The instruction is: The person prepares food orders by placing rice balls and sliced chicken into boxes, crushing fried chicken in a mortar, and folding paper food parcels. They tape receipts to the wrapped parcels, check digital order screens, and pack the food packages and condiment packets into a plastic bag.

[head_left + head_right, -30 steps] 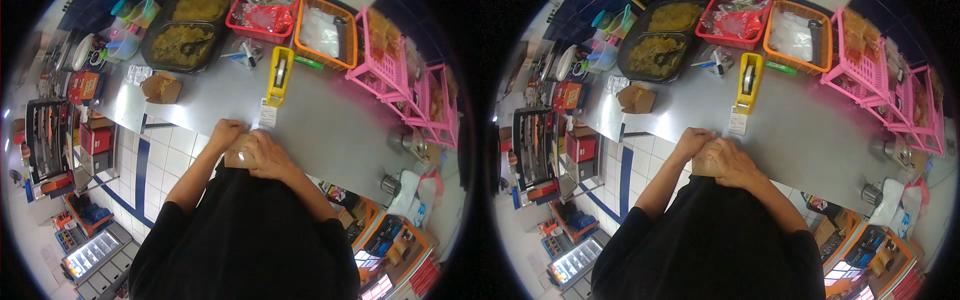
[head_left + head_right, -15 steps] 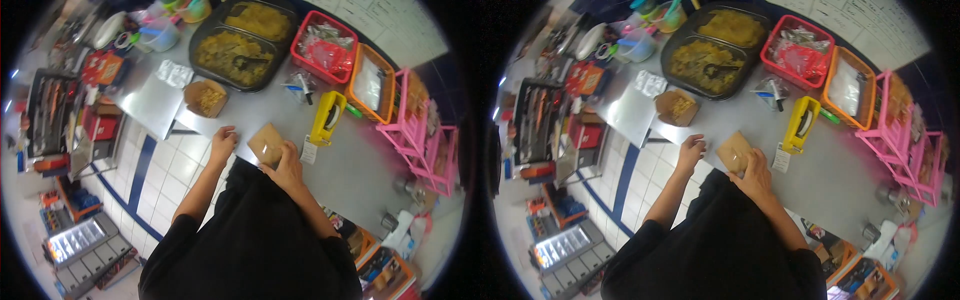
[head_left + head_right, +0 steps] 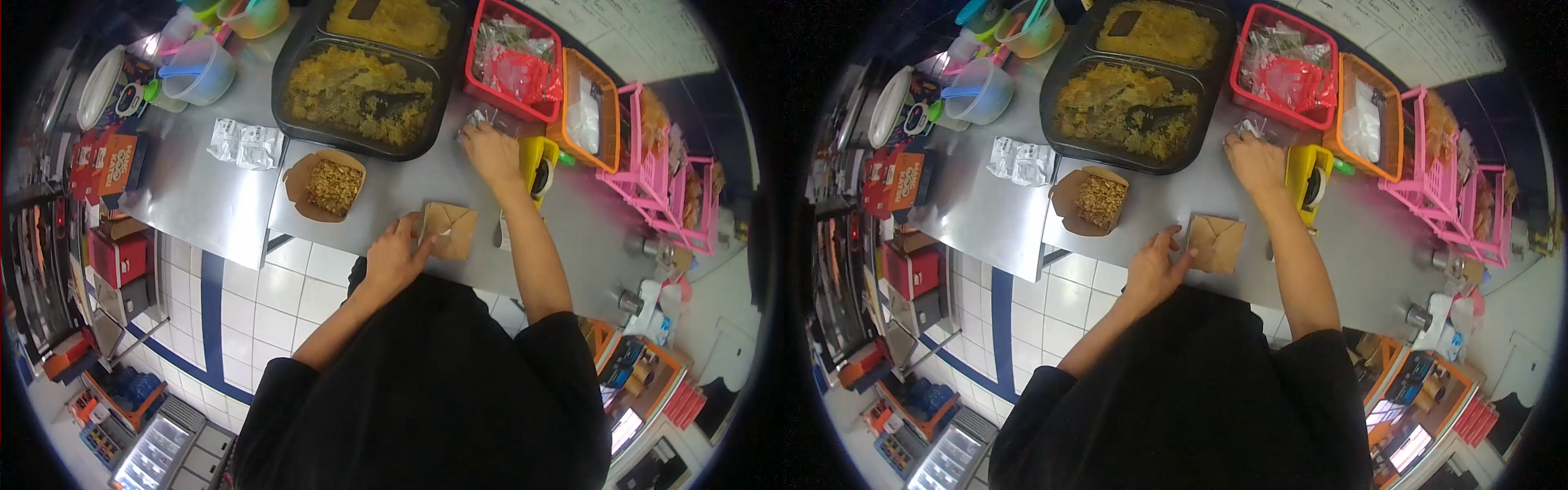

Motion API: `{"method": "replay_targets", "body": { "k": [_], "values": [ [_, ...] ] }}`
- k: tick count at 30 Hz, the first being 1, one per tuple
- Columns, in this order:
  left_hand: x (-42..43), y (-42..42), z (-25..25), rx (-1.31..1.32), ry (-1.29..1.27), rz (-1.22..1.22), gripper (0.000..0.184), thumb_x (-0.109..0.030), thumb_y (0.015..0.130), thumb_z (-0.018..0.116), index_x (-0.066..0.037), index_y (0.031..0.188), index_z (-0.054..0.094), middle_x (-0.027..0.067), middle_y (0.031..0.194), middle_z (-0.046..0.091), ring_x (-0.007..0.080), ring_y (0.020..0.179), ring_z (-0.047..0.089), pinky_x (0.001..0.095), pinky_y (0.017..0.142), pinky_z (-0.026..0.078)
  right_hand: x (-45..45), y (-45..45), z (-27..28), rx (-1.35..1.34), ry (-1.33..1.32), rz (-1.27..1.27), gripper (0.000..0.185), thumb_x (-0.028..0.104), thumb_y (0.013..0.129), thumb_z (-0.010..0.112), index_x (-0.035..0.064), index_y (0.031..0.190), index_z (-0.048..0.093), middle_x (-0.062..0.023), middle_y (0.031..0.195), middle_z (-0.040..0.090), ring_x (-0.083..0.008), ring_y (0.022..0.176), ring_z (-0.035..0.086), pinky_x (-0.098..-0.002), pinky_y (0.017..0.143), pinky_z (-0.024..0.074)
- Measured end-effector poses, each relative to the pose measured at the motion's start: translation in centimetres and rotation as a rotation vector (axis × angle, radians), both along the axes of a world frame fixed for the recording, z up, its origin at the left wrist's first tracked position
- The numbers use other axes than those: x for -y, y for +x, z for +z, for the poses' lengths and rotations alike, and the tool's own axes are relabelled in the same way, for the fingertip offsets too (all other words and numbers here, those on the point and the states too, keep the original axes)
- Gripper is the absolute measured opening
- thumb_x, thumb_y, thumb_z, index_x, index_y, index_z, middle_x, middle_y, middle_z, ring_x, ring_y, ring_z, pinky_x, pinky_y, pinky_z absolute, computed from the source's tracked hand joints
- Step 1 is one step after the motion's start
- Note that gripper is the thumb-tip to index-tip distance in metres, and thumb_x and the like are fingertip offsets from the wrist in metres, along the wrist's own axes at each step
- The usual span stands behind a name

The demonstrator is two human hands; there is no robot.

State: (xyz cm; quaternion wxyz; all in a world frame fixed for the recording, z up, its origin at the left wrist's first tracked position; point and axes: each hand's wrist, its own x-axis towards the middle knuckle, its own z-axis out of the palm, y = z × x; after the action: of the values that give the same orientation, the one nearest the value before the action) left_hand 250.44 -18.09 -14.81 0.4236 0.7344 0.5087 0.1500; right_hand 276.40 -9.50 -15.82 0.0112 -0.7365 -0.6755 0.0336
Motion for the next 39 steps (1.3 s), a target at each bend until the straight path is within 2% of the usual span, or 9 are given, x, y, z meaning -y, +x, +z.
{"method": "replay_targets", "body": {
  "k": [3, 5, 7, 12, 15, 17, 30, 32, 39],
  "values": [
    [-1.4, -0.4, 0.2, 0.11, -0.231, 0.025, 0.045, -0.035, 0.096, 0.068, -0.001, 0.125, 0.063, 0.0118, 0.09, 0.067, 0.0219, 0.074, 0.064, 0.0381, 0.063, 0.051, 1.4, 0.2, 1.2, 0.009, 0.414, 0.081, 0.024, 0.026, 0.094, 0.067, 0.0061, 0.107, 0.067, -0.011, 0.097, 0.07, -0.026, 0.078, 0.072, -0.0381, 0.066, 0.0574],
    [-1.6, 0.1, 0.8, 0.188, -0.384, 0.048, 0.043, -0.035, 0.1, 0.064, -0.002, 0.127, 0.063, 0.0073, 0.086, 0.066, 0.0153, 0.071, 0.06, 0.0355, 0.061, 0.049, 4.7, -1.1, 2.7, -0.638, 0.661, -0.245, 0.016, 0.017, 0.096, 0.068, 0.0046, 0.105, 0.067, -0.0079, 0.095, 0.072, -0.0162, 0.073, 0.07, -0.0308, 0.062, 0.0553],
    [-1.8, 1.3, 2.2, 0.574, -0.725, 0.039, 0.039, -0.034, 0.105, 0.055, -0.003, 0.127, 0.065, -0.0007, 0.08, 0.059, 0.006, 0.069, 0.05, 0.0269, 0.059, 0.042, 8.3, -3.3, 4.7, -1.381, 0.636, -0.466, 0.016, 0.013, 0.096, 0.07, 0.0026, 0.108, 0.067, -0.0066, 0.097, 0.073, -0.0113, 0.074, 0.067, -0.027, 0.063, 0.0538],
    [-0.6, 5.3, 1.2, 0.81, -0.776, 0.218, 0.037, -0.032, 0.108, 0.05, -0.003, 0.121, 0.068, -0.0029, 0.08, 0.055, 0.0053, 0.068, 0.048, 0.0212, 0.061, 0.04, 15.1, -6.4, 1.4, -1.673, 0.272, -0.44, 0.035, 0.021, 0.093, 0.075, 0.0012, 0.119, 0.064, -0.0102, 0.107, 0.07, -0.0188, 0.09, 0.067, -0.0312, 0.083, 0.0535],
    [0.0, 6.7, -0.8, 0.779, -0.625, 0.257, 0.034, -0.029, 0.106, 0.053, -0.001, 0.116, 0.069, 0.0007, 0.082, 0.061, 0.0071, 0.072, 0.054, 0.0227, 0.064, 0.045, 17.3, -5.0, -1.6, -0.904, 0.294, -0.522, 0.039, 0.02, 0.087, 0.078, 0.0045, 0.12, 0.064, -0.015, 0.117, 0.065, -0.0279, 0.108, 0.063, -0.0375, 0.094, 0.0494],
    [-0.1, 6.9, -2.6, 0.534, -0.143, 0.076, 0.023, -0.018, 0.101, 0.058, 0.0, 0.105, 0.07, 0.0066, 0.077, 0.067, 0.0121, 0.068, 0.06, 0.0271, 0.064, 0.049, 17.9, -4.2, -3.6, -0.919, 0.245, -0.507, 0.046, 0.018, 0.082, 0.08, 0.0065, 0.123, 0.064, -0.0186, 0.123, 0.061, -0.034, 0.119, 0.057, -0.0407, 0.1, 0.0459],
    [0.3, 8.4, -4.1, 0.2, 0.14, -0.084, 0.016, -0.014, 0.09, 0.07, -0.001, 0.09, 0.06, 0.0088, 0.067, 0.067, 0.013, 0.057, 0.062, 0.0283, 0.055, 0.05, 17.9, -2.2, -7.3, -1.33, 0.306, -0.288, 0.048, 0.007, 0.08, 0.073, 0.0107, 0.127, 0.066, -0.0126, 0.126, 0.063, -0.0307, 0.115, 0.061, -0.0376, 0.097, 0.0506],
    [0.5, 8.5, -4.2, 0.157, 0.154, -0.091, 0.013, -0.009, 0.086, 0.07, -0.001, 0.087, 0.06, 0.0162, 0.072, 0.069, 0.0298, 0.062, 0.069, 0.037, 0.059, 0.055, 18.0, -2.2, -7.6, -1.307, 0.318, -0.287, 0.049, 0.007, 0.079, 0.073, 0.011, 0.127, 0.066, -0.0123, 0.126, 0.063, -0.0304, 0.115, 0.062, -0.0377, 0.097, 0.0505],
    [0.3, 8.9, -4.6, 0.139, 0.249, -0.132, 0.014, -0.009, 0.084, 0.072, -0.001, 0.084, 0.06, 0.0171, 0.071, 0.068, 0.0321, 0.063, 0.069, 0.038, 0.058, 0.055, 18.0, -2.2, -7.3, -1.305, 0.345, -0.256, 0.048, 0.006, 0.078, 0.073, 0.0098, 0.125, 0.066, -0.013, 0.122, 0.064, -0.0298, 0.114, 0.062, -0.0376, 0.097, 0.0505]
  ]
}}
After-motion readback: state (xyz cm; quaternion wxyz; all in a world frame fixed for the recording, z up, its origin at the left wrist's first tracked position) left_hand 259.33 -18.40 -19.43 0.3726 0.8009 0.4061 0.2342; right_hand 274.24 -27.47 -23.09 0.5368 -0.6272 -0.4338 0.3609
